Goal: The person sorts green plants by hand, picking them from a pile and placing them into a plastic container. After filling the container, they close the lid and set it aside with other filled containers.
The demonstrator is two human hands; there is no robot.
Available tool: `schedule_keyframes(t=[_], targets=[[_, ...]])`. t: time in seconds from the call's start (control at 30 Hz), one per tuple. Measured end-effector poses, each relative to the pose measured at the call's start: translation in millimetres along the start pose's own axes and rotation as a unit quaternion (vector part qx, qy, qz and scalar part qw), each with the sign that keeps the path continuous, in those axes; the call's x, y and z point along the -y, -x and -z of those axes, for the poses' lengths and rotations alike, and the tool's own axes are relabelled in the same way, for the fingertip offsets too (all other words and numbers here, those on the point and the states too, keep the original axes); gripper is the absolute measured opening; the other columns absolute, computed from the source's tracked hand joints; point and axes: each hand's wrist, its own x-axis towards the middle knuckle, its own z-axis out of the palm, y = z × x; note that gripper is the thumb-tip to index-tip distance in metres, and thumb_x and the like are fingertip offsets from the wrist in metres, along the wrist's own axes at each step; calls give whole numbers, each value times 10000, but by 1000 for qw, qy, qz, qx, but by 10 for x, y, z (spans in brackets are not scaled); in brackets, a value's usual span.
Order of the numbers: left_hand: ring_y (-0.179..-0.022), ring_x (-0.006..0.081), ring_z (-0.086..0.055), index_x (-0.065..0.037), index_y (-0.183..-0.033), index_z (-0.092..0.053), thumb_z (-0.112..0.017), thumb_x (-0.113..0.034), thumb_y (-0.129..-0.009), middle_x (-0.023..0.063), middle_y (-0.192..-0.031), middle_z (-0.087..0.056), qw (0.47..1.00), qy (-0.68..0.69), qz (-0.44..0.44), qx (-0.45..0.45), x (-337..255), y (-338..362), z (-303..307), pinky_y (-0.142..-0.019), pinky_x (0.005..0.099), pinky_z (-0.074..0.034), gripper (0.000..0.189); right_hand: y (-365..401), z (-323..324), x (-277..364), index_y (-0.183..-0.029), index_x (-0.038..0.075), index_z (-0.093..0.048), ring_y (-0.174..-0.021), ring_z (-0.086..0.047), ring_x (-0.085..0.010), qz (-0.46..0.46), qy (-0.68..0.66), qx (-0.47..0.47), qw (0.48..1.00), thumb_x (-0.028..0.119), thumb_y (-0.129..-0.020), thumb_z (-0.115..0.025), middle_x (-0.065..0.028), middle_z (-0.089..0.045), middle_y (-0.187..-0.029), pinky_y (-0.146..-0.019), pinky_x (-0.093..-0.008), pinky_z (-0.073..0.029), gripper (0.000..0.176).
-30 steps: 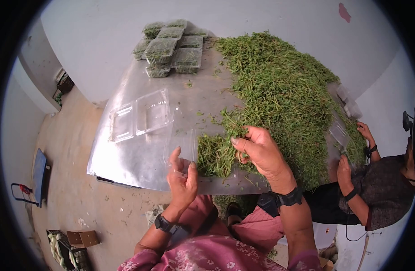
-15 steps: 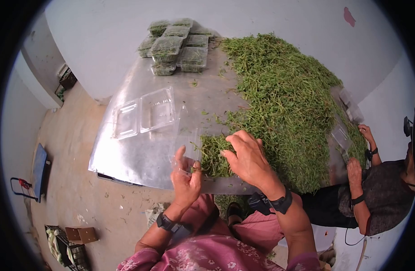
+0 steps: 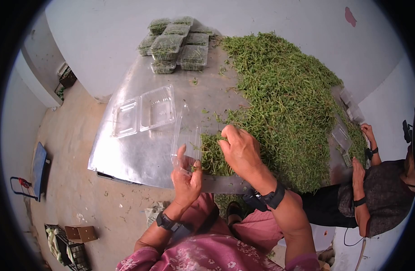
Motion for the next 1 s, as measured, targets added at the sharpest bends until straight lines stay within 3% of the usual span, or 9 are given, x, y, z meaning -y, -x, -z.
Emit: schedule_keyframes(t=[0.23, 0.27, 0.33, 0.43, 0.53, 0.63, 0.73, 0.83, 1.0], targets=[[-631, 93, -520, 15, -1408, -361, -591, 11, -868, 62, -761, -586, 1000, -11, 7, -9, -14, -4, -16, -554, 245, -422, 587, 79, -220, -8, -801, 49, -547, -794, -581, -310, 79, 88, 56, 991, 74, -844, -576, -106, -609, -805, -716, -431, -455, 58], [-653, 90, -509, 17, -1404, -354, -579, 7, -881, 48, -774, -571, 1000, -8, 20, -2, -40, -5, -12, -578, 237, -417, 569, 82, -199, -8, -851, 49, -569, -809, -583, -304, 72, 86, 66, 991, 69, -846, -574, -102, -611, -803, -730, -424, -446, 21], [-698, 83, -487, 22, -1395, -340, -556, -1, -908, 21, -800, -540, 999, 0, 47, 11, -96, -9, -3, -625, 222, -408, 532, 94, -112, -19, -951, 48, -613, -839, -589, -290, 59, 81, 88, 991, 61, -851, -569, -93, -616, -801, -757, -411, -429, 109], [-623, 91, -518, 17, -1399, -374, -602, -17, -888, 60, -756, -588, 1000, 2, 7, -16, -13, -8, -26, -545, 245, -419, 560, 125, -26, -16, -984, 47, -635, -858, -580, -298, 46, 44, 53, 997, 51, -830, -598, -101, -608, -851, -775, -410, -409, 159], [-620, 90, -517, 17, -1400, -374, -603, -21, -889, 60, -760, -589, 1000, -1, 9, -15, -26, -13, -24, -542, 244, -417, 560, 87, 100, 24, -990, 37, -635, -871, -569, -296, 75, 34, -4, 997, 41, -810, -628, -113, -587, -909, -777, -408, -416, 180], [-621, 89, -515, 17, -1401, -373, -603, -24, -891, 58, -766, -590, 1000, -3, 4, -14, -30, -18, -19, -543, 243, -416, 560, 60, 160, 40, -963, 39, -616, -894, -549, -296, 88, -24, 32, 995, 34, -775, -660, -98, -556, -945, -778, -426, -423, 193], [-630, 93, -517, 16, -1401, -373, -605, -27, -891, 57, -768, -589, 1000, -4, 18, -10, -46, -18, -15, -550, 248, -421, 561, 96, 241, 188, -1012, 32, -620, -900, -556, -319, 68, -141, 161, 974, 10, -754, -672, -126, -551, -951, -788, -421, -446, 264], [-633, 95, -509, 15, -1397, -374, -608, -29, -891, 54, -762, -580, 1000, -15, -7, -11, -25, -23, -15, -554, 256, -422, 560, 181, 124, 264, -869, 32, -586, -907, -551, -324, 100, -113, 156, 976, 11, -746, -675, -115, -517, -900, -791, -448, -445, 154], [-640, 97, -501, 16, -1391, -378, -601, -25, -890, 51, -747, -563, 1000, 10, 11, -15, -15, -10, -35, -562, 257, -422, 550, 221, 41, 228, -880, 34, -587, -907, -553, -314, 103, -77, 159, 979, 35, -788, -626, -111, -521, -899, -777, -427, -428, 100]])
